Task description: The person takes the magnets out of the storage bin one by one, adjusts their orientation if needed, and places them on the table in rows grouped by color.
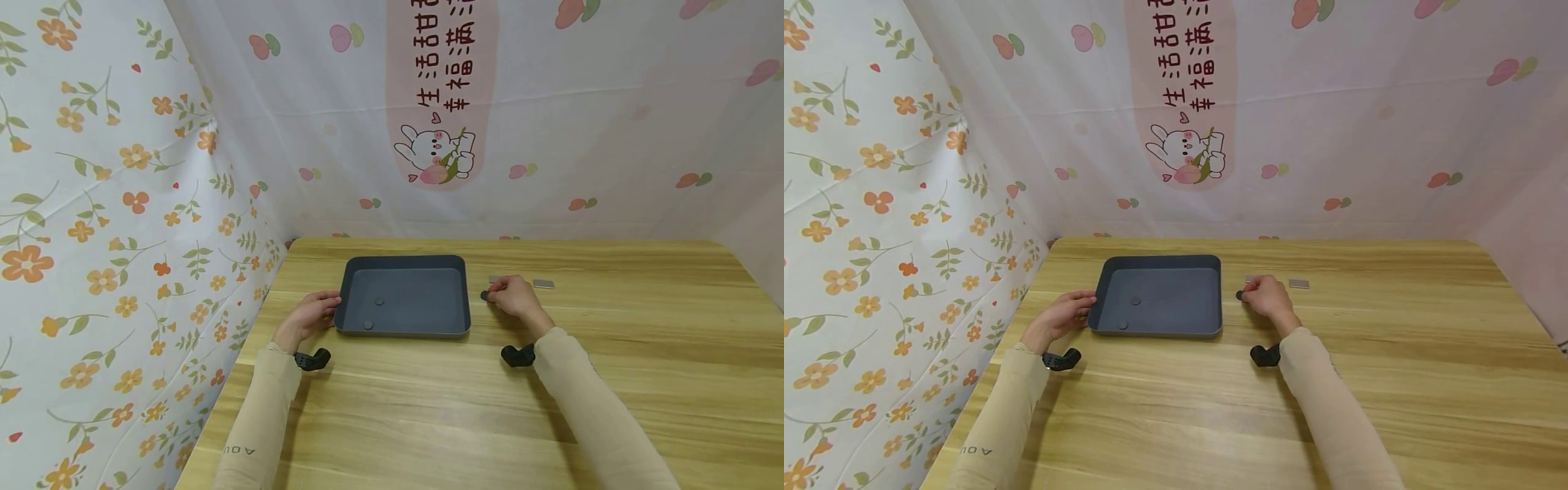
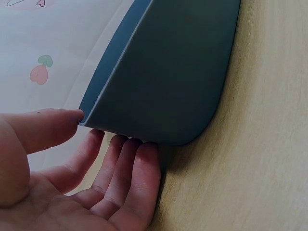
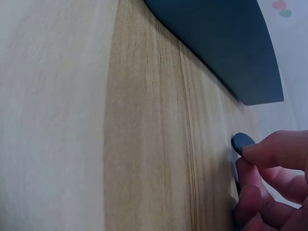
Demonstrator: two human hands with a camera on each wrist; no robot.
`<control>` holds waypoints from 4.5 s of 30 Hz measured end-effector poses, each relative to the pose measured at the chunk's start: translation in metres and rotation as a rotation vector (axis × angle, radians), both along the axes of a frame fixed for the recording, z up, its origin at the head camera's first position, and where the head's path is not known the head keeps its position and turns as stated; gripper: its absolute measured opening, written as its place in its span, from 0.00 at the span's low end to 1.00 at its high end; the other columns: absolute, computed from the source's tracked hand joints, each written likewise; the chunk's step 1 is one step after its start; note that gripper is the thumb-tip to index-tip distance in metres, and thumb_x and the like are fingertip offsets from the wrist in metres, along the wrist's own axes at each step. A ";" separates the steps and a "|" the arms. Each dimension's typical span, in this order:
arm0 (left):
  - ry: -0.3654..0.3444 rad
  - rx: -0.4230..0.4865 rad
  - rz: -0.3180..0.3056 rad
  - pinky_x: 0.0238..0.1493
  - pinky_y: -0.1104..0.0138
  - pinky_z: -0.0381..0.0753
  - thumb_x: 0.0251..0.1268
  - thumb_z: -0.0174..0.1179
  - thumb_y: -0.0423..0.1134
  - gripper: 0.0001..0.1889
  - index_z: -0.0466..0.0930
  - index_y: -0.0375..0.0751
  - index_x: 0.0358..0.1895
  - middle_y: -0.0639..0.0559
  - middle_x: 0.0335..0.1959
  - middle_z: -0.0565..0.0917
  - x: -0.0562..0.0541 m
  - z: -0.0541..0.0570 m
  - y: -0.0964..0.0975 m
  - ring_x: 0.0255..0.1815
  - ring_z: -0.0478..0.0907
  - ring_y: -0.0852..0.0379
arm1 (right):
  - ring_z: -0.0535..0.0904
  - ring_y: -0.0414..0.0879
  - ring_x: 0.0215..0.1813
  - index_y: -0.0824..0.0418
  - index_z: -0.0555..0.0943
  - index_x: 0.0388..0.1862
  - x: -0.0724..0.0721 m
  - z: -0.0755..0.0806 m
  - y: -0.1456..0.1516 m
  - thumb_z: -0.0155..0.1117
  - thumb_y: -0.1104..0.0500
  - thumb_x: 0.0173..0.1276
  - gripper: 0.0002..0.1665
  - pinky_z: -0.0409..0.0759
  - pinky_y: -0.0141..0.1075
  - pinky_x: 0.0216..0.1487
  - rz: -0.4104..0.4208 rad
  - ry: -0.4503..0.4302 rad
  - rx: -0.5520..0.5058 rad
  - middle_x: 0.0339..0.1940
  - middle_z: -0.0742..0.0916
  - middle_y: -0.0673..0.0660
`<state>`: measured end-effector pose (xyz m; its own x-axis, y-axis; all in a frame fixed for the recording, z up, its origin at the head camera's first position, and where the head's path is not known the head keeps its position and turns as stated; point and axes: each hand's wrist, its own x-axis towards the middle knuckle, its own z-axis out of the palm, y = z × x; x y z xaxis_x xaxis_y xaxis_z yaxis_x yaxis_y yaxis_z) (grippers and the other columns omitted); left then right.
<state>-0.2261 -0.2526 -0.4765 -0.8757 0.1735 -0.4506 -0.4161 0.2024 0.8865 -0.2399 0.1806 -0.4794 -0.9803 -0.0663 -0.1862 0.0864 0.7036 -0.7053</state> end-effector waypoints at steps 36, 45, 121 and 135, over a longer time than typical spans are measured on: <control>-0.017 0.026 -0.006 0.47 0.68 0.77 0.78 0.44 0.38 0.27 0.54 0.29 0.73 0.31 0.68 0.66 0.001 0.002 0.002 0.54 0.75 0.55 | 0.75 0.44 0.26 0.66 0.81 0.34 0.005 0.002 0.001 0.60 0.59 0.66 0.10 0.70 0.34 0.28 -0.022 0.003 0.002 0.22 0.83 0.53; -0.016 0.029 -0.006 0.46 0.68 0.77 0.78 0.44 0.38 0.27 0.55 0.30 0.73 0.33 0.67 0.68 0.000 0.001 0.002 0.50 0.76 0.58 | 0.74 0.44 0.25 0.67 0.81 0.36 0.006 0.004 0.002 0.60 0.59 0.67 0.10 0.69 0.34 0.28 -0.012 0.003 0.000 0.23 0.84 0.55; 0.006 0.067 0.034 0.45 0.69 0.77 0.77 0.46 0.38 0.25 0.58 0.28 0.71 0.39 0.60 0.73 0.000 -0.005 0.007 0.46 0.76 0.60 | 0.77 0.49 0.48 0.58 0.85 0.46 0.018 -0.003 -0.203 0.67 0.68 0.60 0.14 0.75 0.42 0.52 0.567 0.173 -0.038 0.43 0.84 0.56; -0.003 0.065 0.048 0.43 0.70 0.77 0.77 0.45 0.37 0.25 0.57 0.28 0.71 0.42 0.56 0.74 0.001 -0.001 0.005 0.45 0.76 0.60 | 0.79 0.51 0.49 0.56 0.87 0.42 0.015 -0.004 -0.213 0.69 0.66 0.60 0.11 0.76 0.43 0.54 0.549 0.140 -0.007 0.41 0.88 0.54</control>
<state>-0.2246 -0.2479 -0.4773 -0.8824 0.1600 -0.4426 -0.4268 0.1242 0.8958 -0.2246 -0.0323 -0.4833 -0.8167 -0.5744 -0.0549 -0.3856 0.6140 -0.6887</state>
